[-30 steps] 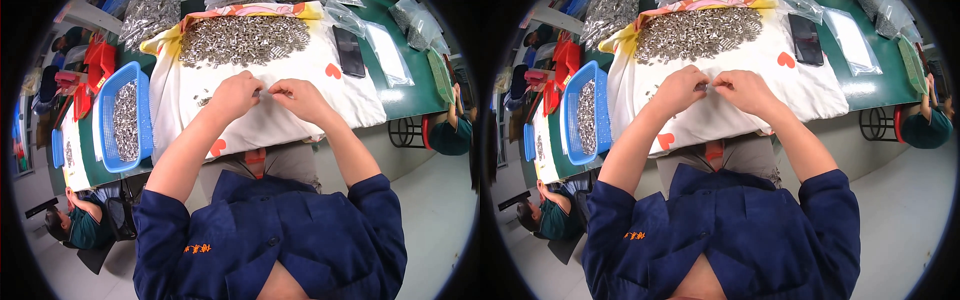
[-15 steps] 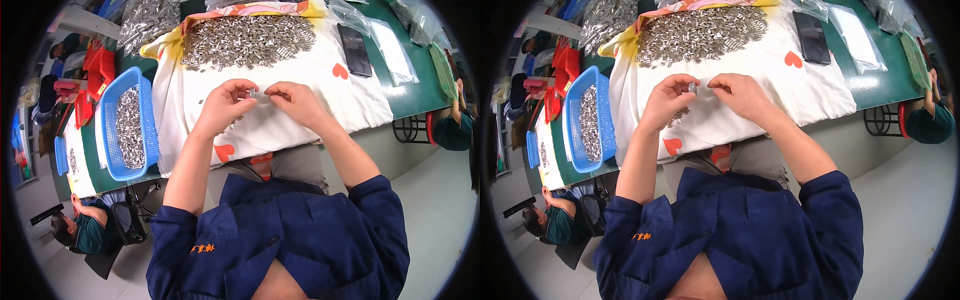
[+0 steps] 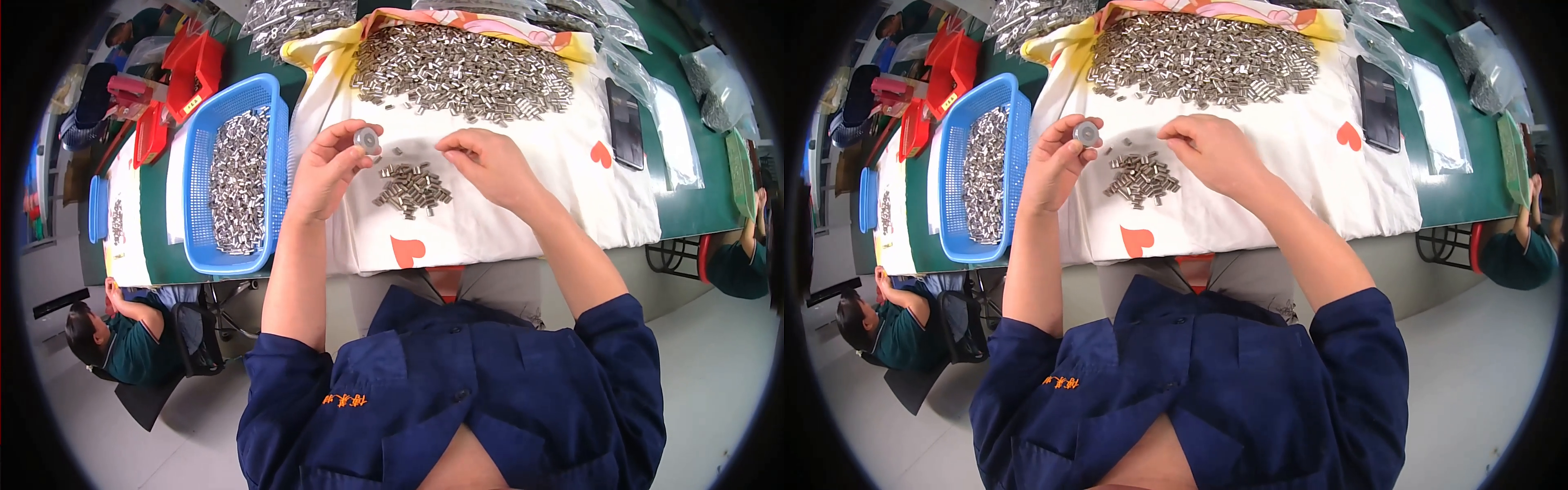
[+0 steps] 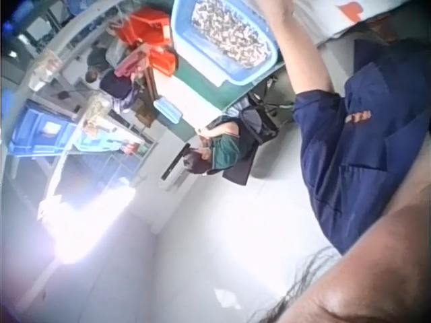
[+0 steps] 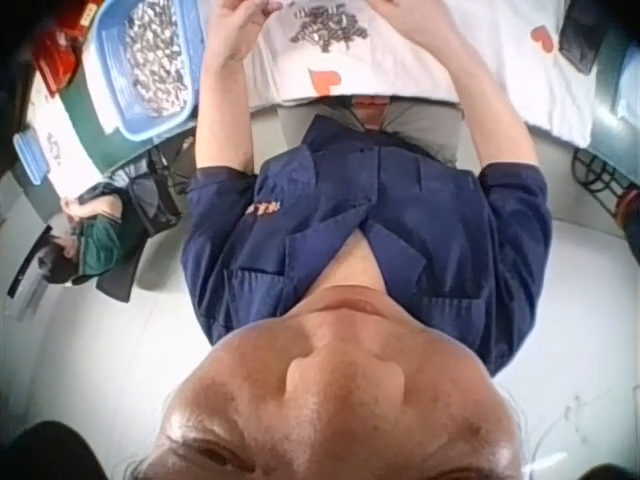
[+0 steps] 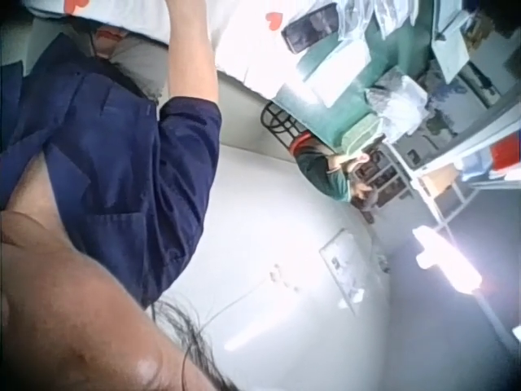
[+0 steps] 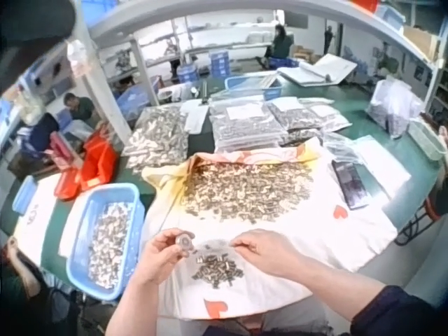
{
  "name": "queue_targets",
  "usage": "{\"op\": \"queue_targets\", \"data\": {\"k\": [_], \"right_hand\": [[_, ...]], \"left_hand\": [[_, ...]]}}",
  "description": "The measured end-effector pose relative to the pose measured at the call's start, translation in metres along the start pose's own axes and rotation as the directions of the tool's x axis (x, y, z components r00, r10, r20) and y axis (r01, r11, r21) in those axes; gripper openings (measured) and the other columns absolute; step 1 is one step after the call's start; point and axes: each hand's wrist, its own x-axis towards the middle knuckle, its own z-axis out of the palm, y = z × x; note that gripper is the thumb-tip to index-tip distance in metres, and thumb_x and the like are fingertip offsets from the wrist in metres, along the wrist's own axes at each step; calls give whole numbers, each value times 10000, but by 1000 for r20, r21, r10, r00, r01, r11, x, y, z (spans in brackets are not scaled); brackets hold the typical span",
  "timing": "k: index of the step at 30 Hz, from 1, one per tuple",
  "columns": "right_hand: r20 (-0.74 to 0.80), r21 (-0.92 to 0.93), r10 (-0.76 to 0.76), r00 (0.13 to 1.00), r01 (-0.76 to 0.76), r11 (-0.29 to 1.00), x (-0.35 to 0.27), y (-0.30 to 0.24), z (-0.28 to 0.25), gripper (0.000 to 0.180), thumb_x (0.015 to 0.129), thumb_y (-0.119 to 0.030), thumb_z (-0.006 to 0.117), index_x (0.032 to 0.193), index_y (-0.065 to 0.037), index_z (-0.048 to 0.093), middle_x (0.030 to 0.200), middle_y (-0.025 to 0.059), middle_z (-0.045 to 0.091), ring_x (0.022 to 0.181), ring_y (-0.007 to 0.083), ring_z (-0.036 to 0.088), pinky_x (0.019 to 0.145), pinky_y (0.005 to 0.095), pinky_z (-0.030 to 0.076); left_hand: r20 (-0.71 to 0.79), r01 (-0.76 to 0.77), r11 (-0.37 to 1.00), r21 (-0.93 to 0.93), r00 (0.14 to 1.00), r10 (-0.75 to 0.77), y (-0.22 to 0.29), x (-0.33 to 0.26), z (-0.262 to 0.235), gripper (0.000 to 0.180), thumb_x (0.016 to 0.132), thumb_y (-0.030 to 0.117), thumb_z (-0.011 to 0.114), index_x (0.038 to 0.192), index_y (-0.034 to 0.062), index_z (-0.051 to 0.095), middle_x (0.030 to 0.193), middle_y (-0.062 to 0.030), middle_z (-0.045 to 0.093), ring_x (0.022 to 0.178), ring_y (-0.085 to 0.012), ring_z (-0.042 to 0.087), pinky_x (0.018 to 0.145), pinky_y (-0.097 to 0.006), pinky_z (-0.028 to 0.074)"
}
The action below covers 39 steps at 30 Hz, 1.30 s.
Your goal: The recorder is inspecting and sorting small metal hardware components using a circular gauge on a factory workbench.
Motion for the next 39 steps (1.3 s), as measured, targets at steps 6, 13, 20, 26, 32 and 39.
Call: {"op": "queue_targets", "data": {"k": [6,13,20,26,32,39], "right_hand": [[31,-241,-224,974,225,944,48,-7,29,152,769,-129,508,853,-71,620,805,87,596,802,262,555,716,367,446],[191,-342,-330,924,378,861,41,-1,40,138,739,-76,526,840,-55,618,828,71,567,865,252,524,771,351,436],[193,-247,-329,924,371,895,9,-4,34,143,718,-50,555,852,-50,607,856,71,567,854,251,527,767,333,440],[-155,-491,-416,896,296,819,48,12,12,126,716,-75,541,791,-93,640,811,59,589,821,238,524,742,344,427],[-71,-652,-440,895,292,700,67,21,17,139,671,-72,575,793,-105,633,758,27,521,812,213,497,712,336,415],[-220,-135,-49,974,19,991,66,4,20,72,720,-80,545,748,-63,610,748,53,599,723,205,560,660,335,449]], "left_hand": [[-117,-41,999,4,992,41,-5,14,-7,302,801,17,540,1101,33,501,1078,-125,559,895,-159,563,757,-248,452],[-140,-56,998,-27,989,52,-14,20,-10,290,803,7,535,1091,26,508,1060,-109,570,898,-147,560,802,-255,444],[15,86,971,223,996,-92,-21,12,8,307,781,-30,534,1085,8,500,1050,-93,567,950,-143,540,860,-275,420],[41,154,958,242,985,-169,-19,0,16,309,778,-26,565,1080,10,509,1025,-44,573,903,-86,532,804,-221,429],[40,59,978,200,997,-69,-11,22,14,304,772,-12,577,1070,13,523,1010,-39,582,901,-94,538,798,-226,427],[31,72,990,124,997,-77,-18,46,3,324,763,-11,561,1083,10,514,1067,-97,568,965,-144,535,876,-286,411]]}}
